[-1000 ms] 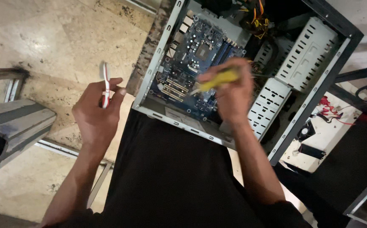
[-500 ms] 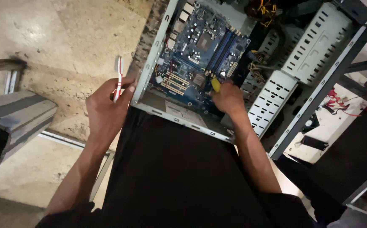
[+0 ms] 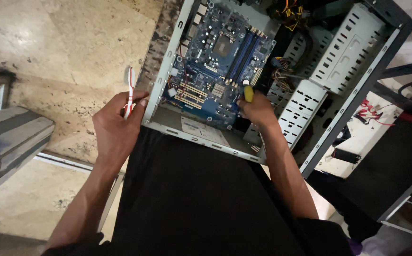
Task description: The person removes a CPU fan from a computer case using a screwdriver. They then use the screwdriver to unscrew and remove the motherboard from the case, detaching it from the chassis.
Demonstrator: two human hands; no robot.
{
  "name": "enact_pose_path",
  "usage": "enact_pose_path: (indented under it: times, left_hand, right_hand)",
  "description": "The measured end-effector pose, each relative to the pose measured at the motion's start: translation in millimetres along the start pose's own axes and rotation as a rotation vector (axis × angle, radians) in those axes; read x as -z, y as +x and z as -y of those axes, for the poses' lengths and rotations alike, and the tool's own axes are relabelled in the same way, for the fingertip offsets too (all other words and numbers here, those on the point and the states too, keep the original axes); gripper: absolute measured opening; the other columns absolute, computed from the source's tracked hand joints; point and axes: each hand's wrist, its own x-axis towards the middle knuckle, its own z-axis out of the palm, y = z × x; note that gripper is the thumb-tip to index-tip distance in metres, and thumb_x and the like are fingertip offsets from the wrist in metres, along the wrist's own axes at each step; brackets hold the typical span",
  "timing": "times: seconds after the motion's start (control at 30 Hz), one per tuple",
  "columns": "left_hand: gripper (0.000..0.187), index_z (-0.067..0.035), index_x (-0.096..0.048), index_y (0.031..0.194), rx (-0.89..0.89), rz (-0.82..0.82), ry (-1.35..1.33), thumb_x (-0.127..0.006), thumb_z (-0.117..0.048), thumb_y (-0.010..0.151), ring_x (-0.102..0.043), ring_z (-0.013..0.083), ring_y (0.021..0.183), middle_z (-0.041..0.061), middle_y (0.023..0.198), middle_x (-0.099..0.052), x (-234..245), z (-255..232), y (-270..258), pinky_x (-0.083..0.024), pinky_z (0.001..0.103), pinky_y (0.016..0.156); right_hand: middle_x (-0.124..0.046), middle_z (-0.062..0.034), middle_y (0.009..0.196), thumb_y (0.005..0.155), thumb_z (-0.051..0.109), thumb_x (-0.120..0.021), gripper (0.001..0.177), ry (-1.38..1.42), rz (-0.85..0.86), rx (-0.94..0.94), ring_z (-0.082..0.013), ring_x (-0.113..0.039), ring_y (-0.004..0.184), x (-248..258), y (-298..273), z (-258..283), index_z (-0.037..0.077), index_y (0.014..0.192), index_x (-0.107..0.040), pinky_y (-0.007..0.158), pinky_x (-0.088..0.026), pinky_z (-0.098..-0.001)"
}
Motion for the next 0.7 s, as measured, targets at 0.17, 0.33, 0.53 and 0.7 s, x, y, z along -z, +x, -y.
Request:
enact_pose_path:
  times: [0.17,0.33,0.53,0.7]
  left_hand:
    - [0.017,-0.021,-0.083,0.11,0.021,0.001,0.013,-0.081,-0.011,0.096,-0.077,0.0301,0.094,0.009,0.099,-0.079,-1.5,3.7,2.9,-0.062,0.04,0.08]
    - [0.018,-0.021,-0.083,0.109,0.001,-0.012,-0.006,-0.082,-0.009,0.096,-0.078,0.0285,0.093,0.008,0.098,-0.08,-0.2,0.7,2.2,-0.061,0.037,0.079]
    - [0.017,-0.018,-0.083,0.108,-0.016,-0.024,-0.041,-0.081,-0.006,0.096,-0.078,0.0286,0.096,0.01,0.096,-0.079,-1.8,4.3,2.1,-0.061,0.038,0.079]
    - [0.019,-0.018,-0.083,0.109,-0.014,-0.023,-0.035,-0.083,-0.006,0.094,-0.078,0.0281,0.09,0.009,0.097,-0.08,0.0,2.8,2.0,-0.061,0.035,0.078]
  right_hand:
    - [-0.069,-0.0222,0.103,0.085,0.028,-0.083,0.062,0.395,0.013,-0.031,-0.0339,-0.075,0.092,0.6,10.8,-12.2,-0.007,0.129,-0.058,0.077,-0.067,-0.0424]
    - [-0.062,-0.0234,0.127,0.088,0.028,-0.083,0.077,0.652,0.045,-0.127,-0.0444,-0.068,0.116,-4.9,-3.5,-10.9,-0.002,0.149,-0.045,0.095,-0.065,-0.0557]
    - [-0.063,-0.0176,0.12,0.084,0.027,-0.086,0.081,0.618,0.011,-0.075,-0.0384,-0.069,0.108,-7.8,-2.0,-2.6,0.002,0.148,-0.044,0.093,-0.065,-0.0546]
    - [-0.058,-0.0176,0.12,0.084,0.024,-0.083,0.08,0.649,-0.031,-0.068,-0.0438,-0.067,0.109,-11.0,-1.3,-5.0,0.002,0.148,-0.039,0.089,-0.063,-0.0596]
